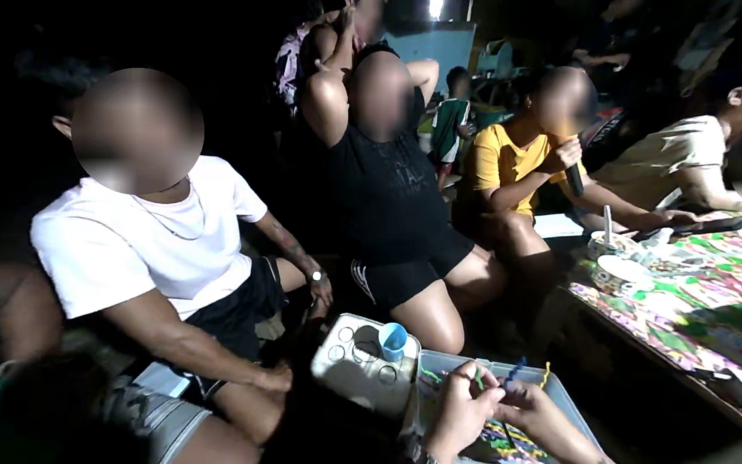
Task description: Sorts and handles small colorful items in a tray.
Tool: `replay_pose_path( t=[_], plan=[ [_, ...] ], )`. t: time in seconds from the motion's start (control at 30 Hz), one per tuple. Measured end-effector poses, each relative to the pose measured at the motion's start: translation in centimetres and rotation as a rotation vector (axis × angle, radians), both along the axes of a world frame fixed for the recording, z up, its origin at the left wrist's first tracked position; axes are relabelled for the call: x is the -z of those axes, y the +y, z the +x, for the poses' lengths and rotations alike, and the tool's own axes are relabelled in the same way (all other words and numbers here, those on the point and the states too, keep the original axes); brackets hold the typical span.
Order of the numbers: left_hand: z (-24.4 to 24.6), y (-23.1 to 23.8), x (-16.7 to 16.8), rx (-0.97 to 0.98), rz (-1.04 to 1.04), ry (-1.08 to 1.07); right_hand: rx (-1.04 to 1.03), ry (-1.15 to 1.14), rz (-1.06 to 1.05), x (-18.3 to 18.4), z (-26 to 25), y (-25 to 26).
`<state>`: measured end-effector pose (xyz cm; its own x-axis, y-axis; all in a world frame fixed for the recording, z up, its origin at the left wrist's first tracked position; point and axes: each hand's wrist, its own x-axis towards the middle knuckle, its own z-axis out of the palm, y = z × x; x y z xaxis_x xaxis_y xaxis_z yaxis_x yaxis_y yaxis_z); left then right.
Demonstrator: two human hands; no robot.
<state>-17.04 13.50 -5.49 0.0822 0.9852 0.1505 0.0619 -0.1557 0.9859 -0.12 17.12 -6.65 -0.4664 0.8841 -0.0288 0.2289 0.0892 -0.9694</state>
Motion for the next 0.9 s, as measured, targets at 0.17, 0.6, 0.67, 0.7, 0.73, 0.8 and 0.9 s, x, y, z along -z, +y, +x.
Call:
replay_pose_path(
  t=[0.17, 0.6, 0.67, 0.7, 0.73, 0.8, 0.9],
  plan=[
    [0.8, 0.3, -0.4, -0.136, 0.01, -0.033, -0.117, -0.06, 0.0, -1.0, 1.5, 0.3],
    [6.6, -0.6, -1.1, -0.292, -0.089, -0.263, 0.092, -0.25, 0.206, -3.1, 5.2, -2.6],
    [7.7, -1.1, -1.1, -0.251, -0.133, -0.306, 0.132, -0.27, 0.161, -3.2, 6.2, -3.6],
    [8.3, -1.6, -1.2, -0.211, -0.146, -0.303, 0.169, -0.237, 0.126, -3.1, 6.8, -4.3],
    [8.8, -1.8, -1.6, -0.164, -0.143, -0.283, 0.203, -0.187, 0.107, -3.2, 7.3, -4.6],
    [9.1, -1.5, -2.3, -0.103, -0.106, -0.202, 0.244, -0.097, 0.137, -3.3, 7.4, -4.4],
    [9.1, -1.9, -1.5, -0.088, -0.067, -0.142, 0.169, -0.132, 0.163, -2.6, 8.1, -5.3]
  ],
)
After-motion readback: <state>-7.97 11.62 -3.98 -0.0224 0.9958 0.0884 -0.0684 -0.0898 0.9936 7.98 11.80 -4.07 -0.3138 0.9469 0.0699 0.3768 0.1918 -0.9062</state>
